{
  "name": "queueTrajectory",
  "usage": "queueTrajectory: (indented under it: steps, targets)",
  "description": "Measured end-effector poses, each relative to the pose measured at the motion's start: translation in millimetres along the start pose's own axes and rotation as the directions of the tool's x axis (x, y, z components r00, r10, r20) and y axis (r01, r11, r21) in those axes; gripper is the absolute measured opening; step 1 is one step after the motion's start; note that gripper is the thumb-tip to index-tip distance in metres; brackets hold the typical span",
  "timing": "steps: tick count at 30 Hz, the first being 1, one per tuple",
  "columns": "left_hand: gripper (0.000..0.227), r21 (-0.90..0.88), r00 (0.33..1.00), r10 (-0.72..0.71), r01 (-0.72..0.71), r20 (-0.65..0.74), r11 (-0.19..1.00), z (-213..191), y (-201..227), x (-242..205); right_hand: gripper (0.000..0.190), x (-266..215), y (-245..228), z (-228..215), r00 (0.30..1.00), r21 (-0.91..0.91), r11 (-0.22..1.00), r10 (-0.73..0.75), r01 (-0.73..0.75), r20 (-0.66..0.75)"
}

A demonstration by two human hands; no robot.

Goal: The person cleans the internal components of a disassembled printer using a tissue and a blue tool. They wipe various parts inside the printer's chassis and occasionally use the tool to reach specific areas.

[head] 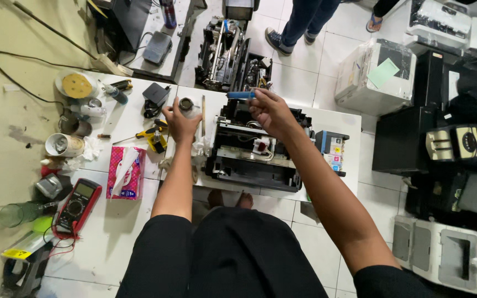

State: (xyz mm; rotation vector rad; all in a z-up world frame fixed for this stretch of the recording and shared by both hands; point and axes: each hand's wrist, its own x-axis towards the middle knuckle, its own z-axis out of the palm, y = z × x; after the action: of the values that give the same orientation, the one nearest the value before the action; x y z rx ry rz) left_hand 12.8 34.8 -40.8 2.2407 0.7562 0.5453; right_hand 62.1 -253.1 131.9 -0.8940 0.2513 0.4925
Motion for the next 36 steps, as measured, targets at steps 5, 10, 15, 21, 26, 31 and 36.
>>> queueTrajectory:
  steps: [5, 10, 15, 21, 26, 31, 36]
  targets:
    - [0.121, 0.057, 0.996, -0.049, 0.046, 0.068, 0.997, -0.8, 0.9, 5.1, 0.028, -3.6, -24.0, -67.6, 0.998, 0.039, 0.999, -0.016, 0.018, -0.057]
    - [0.134, 0.031, 0.999, -0.021, 0.019, 0.05, 0.999, -3.9, 1.4, -7.4, 0.029, -16.2, -35.7, -119.9, 0.994, 0.019, 1.0, 0.024, -0.022, -0.106]
    - [0.086, 0.014, 0.977, 0.088, -0.087, -0.194, 0.996, -2.7, 38.9, -64.0, 0.022, -24.3, -32.8, -160.0, 0.972, -0.067, 0.996, 0.049, -0.066, -0.231]
    - [0.047, -0.01, 0.89, 0.136, -0.146, 0.436, 0.989, 72.2, 64.5, -166.1, 0.018, -35.8, -15.2, -167.7, 0.915, -0.225, 0.974, -0.056, -0.039, -0.4]
    - [0.053, 0.116, 0.798, 0.049, -0.147, 0.601, 0.982, 77.2, 77.4, -182.7, 0.019, -57.1, -6.4, -173.6, 0.893, -0.316, 0.948, -0.102, -0.046, -0.437]
    - [0.047, 0.126, 0.785, 0.013, -0.116, 0.62, 0.985, 94.8, 67.7, -177.9, 0.016, -54.6, 11.0, -199.6, 0.828, -0.439, 0.896, -0.192, -0.071, -0.526]
    - [0.023, -0.12, 0.743, 0.159, -0.106, 0.65, 0.987, 113.0, 65.2, -177.4, 0.039, -27.9, 46.1, -274.6, 0.785, -0.784, 0.589, -0.386, -0.195, -0.484]
